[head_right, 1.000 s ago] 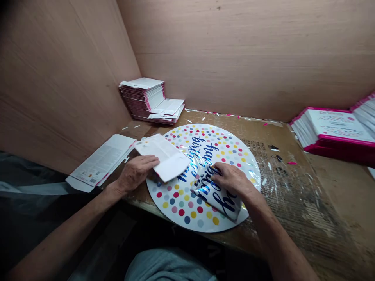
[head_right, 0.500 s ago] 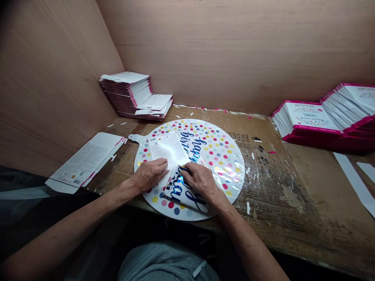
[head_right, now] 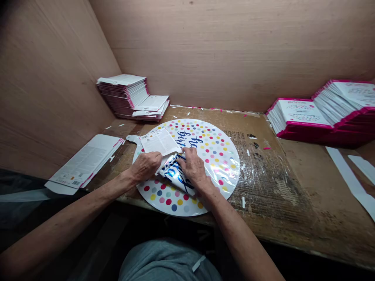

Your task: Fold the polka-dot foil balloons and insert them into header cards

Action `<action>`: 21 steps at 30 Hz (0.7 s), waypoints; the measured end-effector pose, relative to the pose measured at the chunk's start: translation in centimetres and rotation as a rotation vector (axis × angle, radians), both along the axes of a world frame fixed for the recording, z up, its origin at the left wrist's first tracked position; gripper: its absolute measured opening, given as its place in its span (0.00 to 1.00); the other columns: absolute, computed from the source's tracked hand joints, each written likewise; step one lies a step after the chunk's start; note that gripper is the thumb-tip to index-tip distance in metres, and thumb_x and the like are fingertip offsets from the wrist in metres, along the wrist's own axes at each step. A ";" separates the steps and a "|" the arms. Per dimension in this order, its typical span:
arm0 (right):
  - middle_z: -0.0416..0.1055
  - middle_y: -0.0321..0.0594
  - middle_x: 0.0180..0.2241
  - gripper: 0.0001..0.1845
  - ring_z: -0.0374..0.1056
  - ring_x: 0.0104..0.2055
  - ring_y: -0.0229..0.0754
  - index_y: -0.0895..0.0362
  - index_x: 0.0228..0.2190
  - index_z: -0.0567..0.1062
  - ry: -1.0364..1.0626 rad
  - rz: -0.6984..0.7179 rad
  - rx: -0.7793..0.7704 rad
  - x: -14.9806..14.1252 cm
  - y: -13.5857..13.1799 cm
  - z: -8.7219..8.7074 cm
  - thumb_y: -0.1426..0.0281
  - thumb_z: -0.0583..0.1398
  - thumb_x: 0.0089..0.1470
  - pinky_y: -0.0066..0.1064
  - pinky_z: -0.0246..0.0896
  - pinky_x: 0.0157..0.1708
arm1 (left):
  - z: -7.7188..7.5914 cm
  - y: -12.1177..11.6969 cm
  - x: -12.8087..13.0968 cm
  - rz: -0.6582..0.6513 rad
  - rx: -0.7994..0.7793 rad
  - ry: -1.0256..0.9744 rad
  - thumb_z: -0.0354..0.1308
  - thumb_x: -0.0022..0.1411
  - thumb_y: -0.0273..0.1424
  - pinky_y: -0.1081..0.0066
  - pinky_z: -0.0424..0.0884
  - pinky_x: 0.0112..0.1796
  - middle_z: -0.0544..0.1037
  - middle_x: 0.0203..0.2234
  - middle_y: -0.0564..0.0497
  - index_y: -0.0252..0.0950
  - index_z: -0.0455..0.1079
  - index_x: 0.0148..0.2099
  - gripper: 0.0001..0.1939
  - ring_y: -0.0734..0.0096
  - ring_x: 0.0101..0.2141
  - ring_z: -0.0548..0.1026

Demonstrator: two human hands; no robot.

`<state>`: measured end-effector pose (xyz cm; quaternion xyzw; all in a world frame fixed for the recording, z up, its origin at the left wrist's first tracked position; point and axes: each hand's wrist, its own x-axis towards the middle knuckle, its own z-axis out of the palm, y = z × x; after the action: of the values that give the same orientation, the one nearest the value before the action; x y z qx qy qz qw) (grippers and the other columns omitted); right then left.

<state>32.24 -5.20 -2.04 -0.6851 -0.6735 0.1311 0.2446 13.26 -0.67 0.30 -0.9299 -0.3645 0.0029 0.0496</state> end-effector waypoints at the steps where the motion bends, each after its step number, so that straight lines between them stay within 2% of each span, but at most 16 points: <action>1: 0.67 0.50 0.51 0.23 0.67 0.49 0.48 0.60 0.53 0.68 -0.050 -0.043 -0.038 -0.3 0.3 0.0 0.63 0.61 0.60 0.33 0.61 0.43 | 0.3 0.0 -0.2 -0.026 0.027 -0.007 0.49 0.62 0.17 0.69 0.69 0.29 0.76 0.29 0.41 0.28 0.71 0.34 0.10 0.61 0.30 0.76; 3: 0.67 0.51 0.50 0.22 0.68 0.47 0.49 0.60 0.51 0.69 -0.132 -0.080 -0.113 -0.8 0.8 0.1 0.60 0.60 0.60 0.34 0.61 0.41 | 0.7 -0.2 -0.5 -0.105 0.082 -0.002 0.49 0.63 0.18 0.69 0.68 0.27 0.76 0.29 0.42 0.29 0.70 0.34 0.10 0.62 0.29 0.76; 5: 0.69 0.49 0.47 0.17 0.68 0.43 0.49 0.59 0.45 0.70 -0.179 -0.102 -0.155 -1.0 1.1 0.3 0.60 0.58 0.61 0.34 0.59 0.38 | 0.8 -0.6 -0.7 -0.157 0.131 -0.009 0.48 0.63 0.19 0.68 0.68 0.26 0.76 0.29 0.43 0.30 0.69 0.34 0.10 0.61 0.29 0.76; 8: 0.71 0.47 0.41 0.10 0.68 0.39 0.47 0.57 0.40 0.70 -0.147 -0.173 -0.120 -0.8 1.1 0.1 0.64 0.56 0.62 0.34 0.57 0.35 | 0.5 -1.7 -0.6 -0.147 0.153 -0.118 0.45 0.64 0.19 0.66 0.71 0.30 0.76 0.29 0.44 0.32 0.69 0.33 0.12 0.61 0.31 0.76; 10: 0.72 0.45 0.38 0.08 0.67 0.38 0.46 0.56 0.38 0.69 -0.059 -0.208 -0.060 -0.3 1.1 -0.4 0.65 0.54 0.62 0.34 0.56 0.35 | -0.2 -2.7 -0.3 -0.041 0.175 -0.338 0.50 0.66 0.24 0.63 0.74 0.39 0.78 0.36 0.41 0.33 0.69 0.39 0.07 0.58 0.39 0.77; 11: 0.72 0.44 0.37 0.08 0.67 0.37 0.46 0.56 0.37 0.69 -0.014 -0.219 -0.039 -0.1 1.2 -0.7 0.64 0.54 0.62 0.34 0.56 0.34 | -0.7 -3.2 -0.1 0.056 0.189 -0.488 0.55 0.65 0.30 0.59 0.73 0.45 0.77 0.42 0.39 0.32 0.69 0.45 0.08 0.55 0.45 0.76; 13: 0.72 0.41 0.34 0.09 0.67 0.36 0.45 0.56 0.35 0.68 0.072 -0.231 -0.021 0.3 1.4 -1.1 0.64 0.53 0.62 0.33 0.57 0.34 | -1.8 -4.0 0.7 0.300 0.159 -0.806 0.66 0.55 0.39 0.54 0.69 0.53 0.71 0.54 0.34 0.31 0.63 0.57 0.31 0.49 0.54 0.71; 14: 0.72 0.40 0.33 0.09 0.67 0.36 0.44 0.56 0.35 0.68 0.107 -0.230 -0.019 0.5 1.4 -1.2 0.63 0.53 0.61 0.33 0.58 0.35 | -2.4 -4.3 1.1 0.412 0.077 -0.945 0.69 0.51 0.41 0.53 0.69 0.54 0.70 0.56 0.33 0.32 0.59 0.60 0.39 0.48 0.55 0.71; 15: 0.72 0.40 0.33 0.10 0.68 0.36 0.45 0.56 0.35 0.69 0.142 -0.224 -0.013 0.6 1.4 -1.2 0.63 0.53 0.61 0.34 0.60 0.35 | -2.9 -4.4 1.7 0.505 -0.045 -1.067 0.70 0.49 0.40 0.53 0.70 0.52 0.71 0.55 0.34 0.32 0.59 0.61 0.42 0.49 0.53 0.72; 16: 0.73 0.41 0.35 0.11 0.69 0.37 0.45 0.56 0.37 0.70 0.181 -0.207 0.008 0.6 1.1 -1.1 0.62 0.53 0.61 0.35 0.62 0.37 | -3.4 -4.4 2.1 0.579 -0.184 -1.168 0.69 0.49 0.39 0.55 0.72 0.50 0.74 0.52 0.37 0.33 0.60 0.60 0.39 0.51 0.50 0.75; 18: 0.73 0.49 0.44 0.20 0.70 0.45 0.49 0.59 0.46 0.70 0.210 -0.117 0.117 0.6 -0.2 -0.7 0.57 0.55 0.60 0.40 0.65 0.42 | -4.0 -4.1 2.9 0.689 -0.388 -1.317 0.66 0.53 0.37 0.59 0.74 0.45 0.79 0.45 0.41 0.34 0.67 0.53 0.26 0.56 0.44 0.78; 19: 0.71 0.54 0.50 0.27 0.68 0.51 0.52 0.61 0.52 0.67 0.183 -0.032 0.193 0.6 -1.3 -0.6 0.55 0.57 0.59 0.43 0.65 0.47 | -4.2 -3.9 3.1 0.722 -0.435 -1.377 0.64 0.55 0.37 0.60 0.75 0.44 0.80 0.42 0.42 0.33 0.69 0.50 0.21 0.57 0.42 0.78; 21: 0.59 0.60 0.62 0.40 0.57 0.64 0.57 0.63 0.62 0.58 0.047 0.186 0.358 0.5 -4.1 -0.5 0.53 0.60 0.57 0.50 0.59 0.57 | -4.0 -3.8 3.1 0.734 -0.475 -1.473 0.61 0.58 0.38 0.61 0.75 0.43 0.80 0.42 0.42 0.33 0.71 0.47 0.18 0.58 0.42 0.78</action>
<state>32.75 -9.26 -2.56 -0.5622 -0.7406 0.0475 0.3649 16.38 -4.52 -3.74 -0.5035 -0.5715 -0.5097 -0.4000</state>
